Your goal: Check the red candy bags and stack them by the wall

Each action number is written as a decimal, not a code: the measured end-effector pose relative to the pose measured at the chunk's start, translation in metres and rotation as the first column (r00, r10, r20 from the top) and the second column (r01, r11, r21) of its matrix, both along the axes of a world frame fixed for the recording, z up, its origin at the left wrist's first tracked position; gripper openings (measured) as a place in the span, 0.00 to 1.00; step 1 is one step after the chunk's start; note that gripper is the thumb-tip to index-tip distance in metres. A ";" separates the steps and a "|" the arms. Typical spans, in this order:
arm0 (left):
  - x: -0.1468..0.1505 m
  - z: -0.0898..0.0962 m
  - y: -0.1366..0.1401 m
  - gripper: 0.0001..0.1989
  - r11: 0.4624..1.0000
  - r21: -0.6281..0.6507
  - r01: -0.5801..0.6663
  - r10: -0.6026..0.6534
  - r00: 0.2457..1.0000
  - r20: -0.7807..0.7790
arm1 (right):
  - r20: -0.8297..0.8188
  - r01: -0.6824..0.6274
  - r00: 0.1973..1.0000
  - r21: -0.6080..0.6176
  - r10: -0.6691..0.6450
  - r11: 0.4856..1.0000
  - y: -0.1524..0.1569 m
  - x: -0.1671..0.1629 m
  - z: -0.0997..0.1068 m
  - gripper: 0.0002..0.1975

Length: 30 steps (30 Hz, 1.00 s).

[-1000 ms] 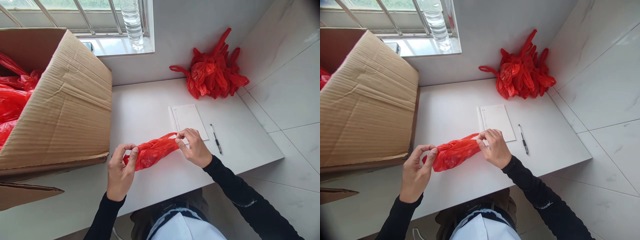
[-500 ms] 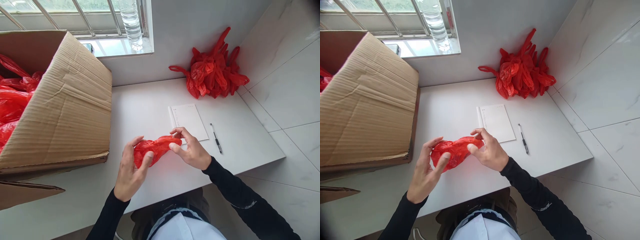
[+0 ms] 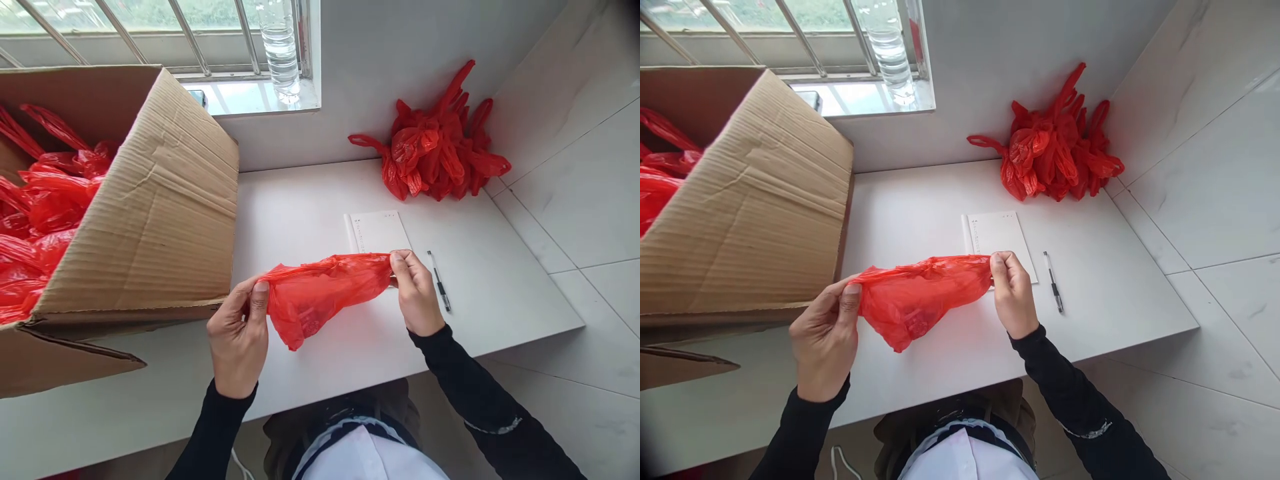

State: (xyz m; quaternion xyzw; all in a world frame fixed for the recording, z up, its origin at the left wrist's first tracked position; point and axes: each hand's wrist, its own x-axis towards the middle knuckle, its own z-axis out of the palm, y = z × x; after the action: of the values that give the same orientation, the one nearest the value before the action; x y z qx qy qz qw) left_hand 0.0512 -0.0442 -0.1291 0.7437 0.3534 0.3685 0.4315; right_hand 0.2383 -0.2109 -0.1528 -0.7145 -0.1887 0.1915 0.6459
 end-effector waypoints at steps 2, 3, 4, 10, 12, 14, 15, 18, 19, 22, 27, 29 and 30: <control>-0.001 0.003 -0.001 0.14 0.987 -0.157 0.046 -0.047 0.999 -0.002 | -0.049 -0.056 0.997 0.006 0.056 0.998 0.004 -0.002 0.004 0.15; 0.000 0.005 -0.002 0.16 0.976 -0.207 0.071 -0.078 0.997 -0.027 | -0.042 -0.103 0.994 -0.011 0.102 0.995 0.007 -0.004 0.007 0.16; 0.000 0.006 -0.002 0.16 0.969 -0.230 0.090 -0.105 0.993 -0.054 | -0.015 -0.151 0.988 -0.033 0.151 0.988 0.009 -0.005 0.011 0.16; 0.004 0.006 0.004 0.13 0.989 -0.147 0.016 -0.030 0.995 -0.090 | 0.148 -0.024 0.989 -0.022 0.027 0.999 0.016 0.012 0.012 0.15; 0.004 0.006 0.007 0.15 0.979 -0.204 0.011 -0.025 0.997 -0.069 | 0.114 0.050 0.992 -0.004 -0.050 0.999 0.012 0.017 0.010 0.13; 0.004 0.008 0.005 0.15 0.973 -0.226 0.049 -0.067 0.995 -0.071 | 0.183 0.137 0.973 0.028 -0.140 0.990 0.007 0.013 0.015 0.10; 0.005 0.010 0.003 0.14 0.971 -0.225 0.077 -0.096 0.993 -0.073 | 0.264 0.197 0.942 0.065 -0.208 0.978 0.005 0.008 0.020 0.09; 0.008 0.016 -0.004 0.13 0.956 -0.232 0.180 -0.192 0.981 -0.031 | 0.569 0.079 0.810 0.137 -0.144 0.987 0.004 -0.013 0.041 0.11; 0.008 0.018 -0.006 0.12 0.948 -0.248 0.201 -0.210 0.978 -0.007 | 0.654 -0.065 0.756 0.067 0.005 0.996 0.005 -0.019 0.046 0.12; 0.007 0.024 -0.009 0.12 0.910 -0.347 0.226 -0.229 0.973 0.035 | 0.732 -0.348 0.513 -0.300 0.448 0.888 0.014 -0.030 0.048 0.11; 0.003 0.026 -0.016 0.40 0.870 -0.394 0.296 -0.299 0.953 0.056 | 0.669 -0.399 0.385 -0.500 0.636 0.768 0.026 -0.042 0.034 0.12; 0.003 0.025 -0.019 0.41 0.870 -0.386 0.305 -0.303 0.951 0.068 | 0.633 -0.443 0.385 -0.511 0.671 0.736 0.026 -0.047 0.035 0.13; 0.004 0.024 -0.019 0.35 0.877 -0.389 0.282 -0.274 0.959 0.078 | 0.603 -0.464 0.401 -0.515 0.690 0.720 0.025 -0.048 0.036 0.13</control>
State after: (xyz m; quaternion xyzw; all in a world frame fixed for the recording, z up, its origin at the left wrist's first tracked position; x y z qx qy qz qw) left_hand 0.0548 -0.0636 -0.1052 0.6802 0.3057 0.2314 0.6248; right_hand 0.1906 -0.1862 -0.1165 -0.6914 -0.6521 0.1080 0.2917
